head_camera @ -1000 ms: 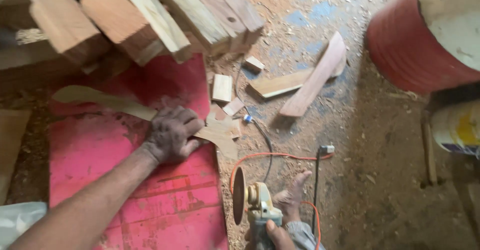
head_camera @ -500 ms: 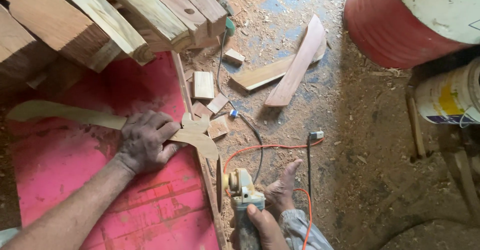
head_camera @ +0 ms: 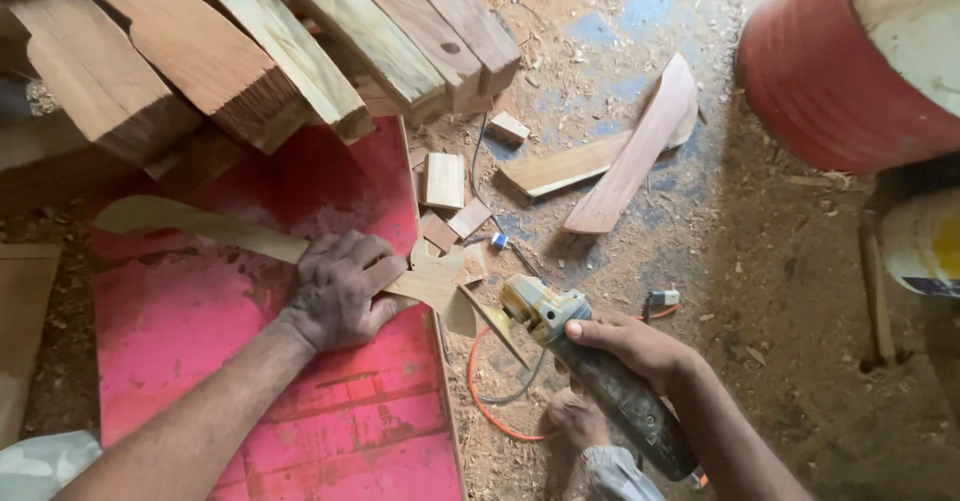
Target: Sanding and shaping wooden chair components using an electric angle grinder with a sanding disc.
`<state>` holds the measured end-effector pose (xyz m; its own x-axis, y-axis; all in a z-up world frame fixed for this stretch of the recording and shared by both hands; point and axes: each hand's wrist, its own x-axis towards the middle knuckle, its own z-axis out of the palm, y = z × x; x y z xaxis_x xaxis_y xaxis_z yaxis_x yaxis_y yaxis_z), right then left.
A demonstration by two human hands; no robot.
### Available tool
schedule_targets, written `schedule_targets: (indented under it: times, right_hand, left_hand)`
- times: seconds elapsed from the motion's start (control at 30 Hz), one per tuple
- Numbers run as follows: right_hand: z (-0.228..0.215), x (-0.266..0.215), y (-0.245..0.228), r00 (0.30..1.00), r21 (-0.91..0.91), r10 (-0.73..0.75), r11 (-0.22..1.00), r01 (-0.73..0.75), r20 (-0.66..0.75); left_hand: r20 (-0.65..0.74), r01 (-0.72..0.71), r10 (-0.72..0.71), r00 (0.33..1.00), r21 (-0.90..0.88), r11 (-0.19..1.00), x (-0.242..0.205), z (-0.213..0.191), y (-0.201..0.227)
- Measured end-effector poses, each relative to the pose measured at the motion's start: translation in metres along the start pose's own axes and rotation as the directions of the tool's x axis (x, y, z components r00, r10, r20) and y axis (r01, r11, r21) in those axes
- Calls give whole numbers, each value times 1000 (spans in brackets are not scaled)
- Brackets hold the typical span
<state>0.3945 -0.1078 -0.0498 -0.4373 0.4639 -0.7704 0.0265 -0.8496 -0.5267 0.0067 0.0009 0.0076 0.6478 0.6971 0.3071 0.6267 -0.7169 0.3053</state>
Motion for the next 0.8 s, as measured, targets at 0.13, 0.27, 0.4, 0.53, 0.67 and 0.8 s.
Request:
schedule_targets:
  times: [0.13,0.27,0.4,0.53,0.67,0.8]
  right_hand:
    - [23,-17,12,1000,42,-30,999,30,4]
    - [84,-37,61,992,348,-102,929,123,-78]
    - [137,-39,93,968,483,-151,844,232,-201]
    - [157,-35,115,884,432,-227,805,407,-408]
    - [170,-34,114,899,547,-129,754,364,-419]
    - [172,-29,109,885,512,-128,775,370,-447]
  left_hand:
    - [27,10,-11,1000,3,1000,-1,1,1]
    - [36,46,-46,998,4,999,-6,3,1]
    - [42,52,-53,998,9,999,-5,-1,2]
    - [48,38,-39,998,10,999,-5,-1,1]
    - [83,50,-51,995,10,999,-5,0,1]
    - [44,32,-33,998,24,999,-6,1,-2]
